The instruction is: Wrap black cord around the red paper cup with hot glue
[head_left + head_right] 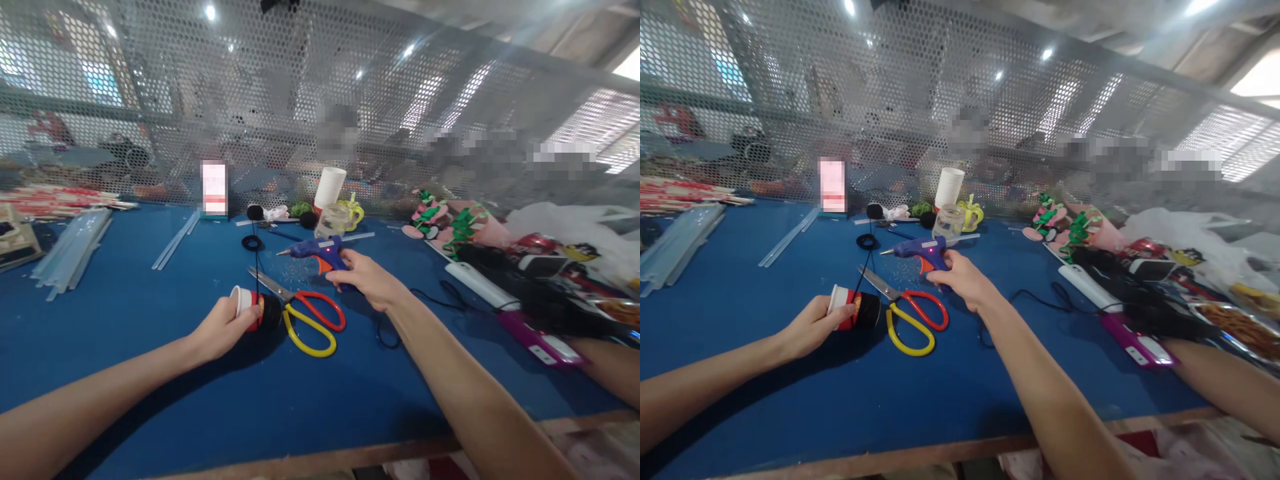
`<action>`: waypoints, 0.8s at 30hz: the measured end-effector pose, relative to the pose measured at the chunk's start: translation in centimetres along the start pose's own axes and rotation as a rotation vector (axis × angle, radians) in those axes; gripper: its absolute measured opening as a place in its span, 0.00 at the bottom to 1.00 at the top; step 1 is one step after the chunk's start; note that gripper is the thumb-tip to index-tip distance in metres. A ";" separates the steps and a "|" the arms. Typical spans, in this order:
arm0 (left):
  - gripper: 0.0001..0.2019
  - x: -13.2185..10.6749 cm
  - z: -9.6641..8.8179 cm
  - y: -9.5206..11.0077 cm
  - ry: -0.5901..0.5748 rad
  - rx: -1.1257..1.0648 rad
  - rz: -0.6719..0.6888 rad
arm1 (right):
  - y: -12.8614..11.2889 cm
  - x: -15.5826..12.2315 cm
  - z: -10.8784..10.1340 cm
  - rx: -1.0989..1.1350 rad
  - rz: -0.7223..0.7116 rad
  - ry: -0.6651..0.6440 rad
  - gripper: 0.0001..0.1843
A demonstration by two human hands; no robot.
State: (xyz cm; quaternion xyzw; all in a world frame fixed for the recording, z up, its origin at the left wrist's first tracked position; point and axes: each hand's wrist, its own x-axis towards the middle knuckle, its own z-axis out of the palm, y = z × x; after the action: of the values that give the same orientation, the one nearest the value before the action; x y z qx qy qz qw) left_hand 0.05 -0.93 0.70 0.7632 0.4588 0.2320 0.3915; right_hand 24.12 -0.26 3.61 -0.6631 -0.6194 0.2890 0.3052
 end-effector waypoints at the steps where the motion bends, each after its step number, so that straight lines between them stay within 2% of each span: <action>1: 0.13 0.0 -0.1 0.0 0.001 0.010 0.006 | -0.4 -0.6 0.1 0.066 -0.039 -0.043 0.14; 4: 0.13 0.0 -0.3 0.2 0.014 0.035 0.016 | -1.1 -2.4 0.8 0.248 -0.105 -0.102 0.14; 10: 0.14 0.4 -0.4 0.2 0.004 -0.035 -0.064 | -1.8 -4.8 2.8 0.339 -0.119 -0.221 0.12; 15: 0.14 0.6 -0.3 0.0 -0.005 -0.071 -0.066 | -2.2 -5.7 3.2 0.181 -0.053 -0.204 0.12; 24: 0.14 0.7 -0.1 -0.4 -0.013 -0.031 -0.049 | -2.5 -6.4 3.6 -0.076 -0.256 -0.090 0.14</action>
State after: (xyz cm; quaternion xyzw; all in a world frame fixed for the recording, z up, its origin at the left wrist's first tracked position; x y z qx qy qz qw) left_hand 0.11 -0.14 0.49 0.7471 0.4711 0.2244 0.4116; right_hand 19.37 -6.37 3.20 -0.5762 -0.7224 0.2537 0.2861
